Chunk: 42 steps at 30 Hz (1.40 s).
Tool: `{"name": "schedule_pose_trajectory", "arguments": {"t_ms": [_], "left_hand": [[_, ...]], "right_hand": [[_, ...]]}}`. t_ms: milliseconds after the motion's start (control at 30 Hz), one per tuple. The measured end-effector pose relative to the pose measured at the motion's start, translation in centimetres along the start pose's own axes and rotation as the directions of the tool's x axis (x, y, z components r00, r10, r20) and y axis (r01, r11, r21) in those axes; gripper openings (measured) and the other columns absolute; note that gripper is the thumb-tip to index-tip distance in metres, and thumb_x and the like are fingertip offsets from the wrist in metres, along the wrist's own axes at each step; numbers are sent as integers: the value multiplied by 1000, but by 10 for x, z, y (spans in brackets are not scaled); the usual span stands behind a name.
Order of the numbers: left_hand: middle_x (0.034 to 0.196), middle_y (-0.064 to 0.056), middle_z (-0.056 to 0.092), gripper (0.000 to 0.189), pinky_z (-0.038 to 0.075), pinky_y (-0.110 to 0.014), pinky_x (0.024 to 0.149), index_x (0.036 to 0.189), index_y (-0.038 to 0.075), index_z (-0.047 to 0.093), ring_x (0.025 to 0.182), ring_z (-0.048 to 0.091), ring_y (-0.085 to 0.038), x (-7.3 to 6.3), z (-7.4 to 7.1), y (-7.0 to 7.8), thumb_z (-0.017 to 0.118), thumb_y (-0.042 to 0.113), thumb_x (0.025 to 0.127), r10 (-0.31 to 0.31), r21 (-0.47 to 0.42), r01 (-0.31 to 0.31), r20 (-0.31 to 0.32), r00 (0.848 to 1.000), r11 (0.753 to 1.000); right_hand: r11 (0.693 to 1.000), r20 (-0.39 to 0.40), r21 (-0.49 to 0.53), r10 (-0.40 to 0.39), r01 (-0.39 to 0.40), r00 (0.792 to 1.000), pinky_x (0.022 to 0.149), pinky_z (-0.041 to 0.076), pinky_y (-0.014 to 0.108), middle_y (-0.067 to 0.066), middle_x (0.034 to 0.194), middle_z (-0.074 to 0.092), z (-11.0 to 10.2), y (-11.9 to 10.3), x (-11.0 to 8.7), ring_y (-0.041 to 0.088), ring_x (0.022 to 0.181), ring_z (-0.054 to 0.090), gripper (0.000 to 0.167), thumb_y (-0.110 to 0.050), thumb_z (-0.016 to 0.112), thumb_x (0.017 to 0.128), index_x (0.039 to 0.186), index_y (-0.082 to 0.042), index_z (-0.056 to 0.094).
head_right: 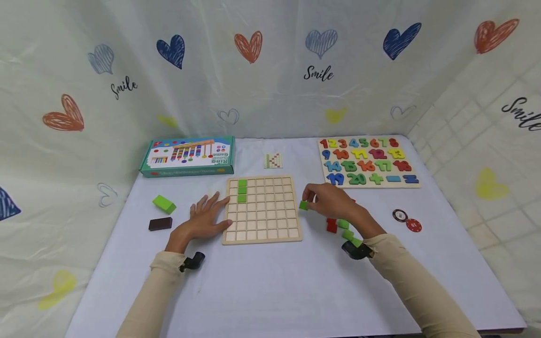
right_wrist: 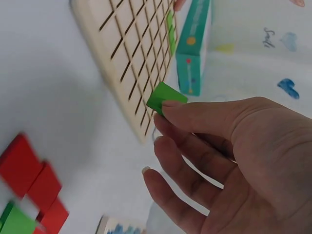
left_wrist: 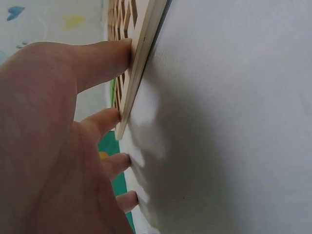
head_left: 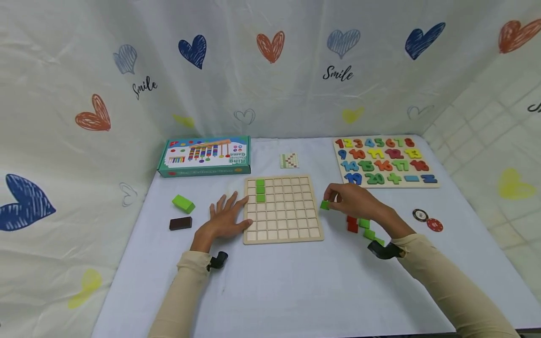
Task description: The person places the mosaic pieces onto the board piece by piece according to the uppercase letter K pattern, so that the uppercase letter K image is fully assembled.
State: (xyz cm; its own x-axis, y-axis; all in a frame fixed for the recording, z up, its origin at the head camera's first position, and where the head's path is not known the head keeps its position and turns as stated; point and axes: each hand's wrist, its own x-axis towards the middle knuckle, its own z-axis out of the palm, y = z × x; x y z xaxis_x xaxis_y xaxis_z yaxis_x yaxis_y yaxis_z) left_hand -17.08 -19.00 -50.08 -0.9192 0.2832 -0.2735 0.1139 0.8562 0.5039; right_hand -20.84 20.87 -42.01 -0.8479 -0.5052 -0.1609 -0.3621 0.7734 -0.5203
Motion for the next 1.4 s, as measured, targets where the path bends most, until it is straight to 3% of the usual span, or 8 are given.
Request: {"name": "schedule_pose_trajectory", "arguments": {"t_ms": [433, 700, 1033, 1400], "left_hand": [[180, -12, 3, 80, -6, -76, 123, 171, 27, 25, 163, -8, -46, 0, -2, 0, 60, 52, 104, -27, 26, 26, 22, 999, 999], [180, -12, 3, 79, -6, -76, 122, 171, 28, 25, 163, -8, -46, 5, 3, -3, 58, 53, 104, -8, 23, 8, 13, 1000, 1000], [180, -13, 2, 79, -7, -76, 122, 171, 27, 24, 163, -8, -46, 2, 1, 1, 58, 52, 105, -21, 12, 21, 21, 1000, 1000], [180, -13, 2, 79, -8, -76, 122, 171, 26, 24, 162, -9, -47, 2, 2, -1, 58, 52, 104, -8, -1, 8, 15, 1000, 1000]], "right_hand": [[979, -32, -2, -202, 202, 979, 73, 56, 33, -2, 98, 75, 50, -64, 67, 15, 88, 67, 10, -15, 78, 98, 106, -12, 73], [974, -29, 16, -226, 226, 974, 73, 56, 30, -1, 98, 76, 79, -84, 102, 13, 87, 69, 8, -13, 77, 97, 105, -11, 74], [985, -8, 43, -168, 168, 986, 80, 57, 31, -3, 100, 75, 99, -87, 116, 11, 90, 68, 11, -19, 78, 99, 106, -13, 73], [988, -13, 47, -150, 150, 989, 76, 55, 31, -4, 95, 72, 103, -85, 115, 11, 86, 64, 4, -20, 76, 100, 99, -17, 77]]}}
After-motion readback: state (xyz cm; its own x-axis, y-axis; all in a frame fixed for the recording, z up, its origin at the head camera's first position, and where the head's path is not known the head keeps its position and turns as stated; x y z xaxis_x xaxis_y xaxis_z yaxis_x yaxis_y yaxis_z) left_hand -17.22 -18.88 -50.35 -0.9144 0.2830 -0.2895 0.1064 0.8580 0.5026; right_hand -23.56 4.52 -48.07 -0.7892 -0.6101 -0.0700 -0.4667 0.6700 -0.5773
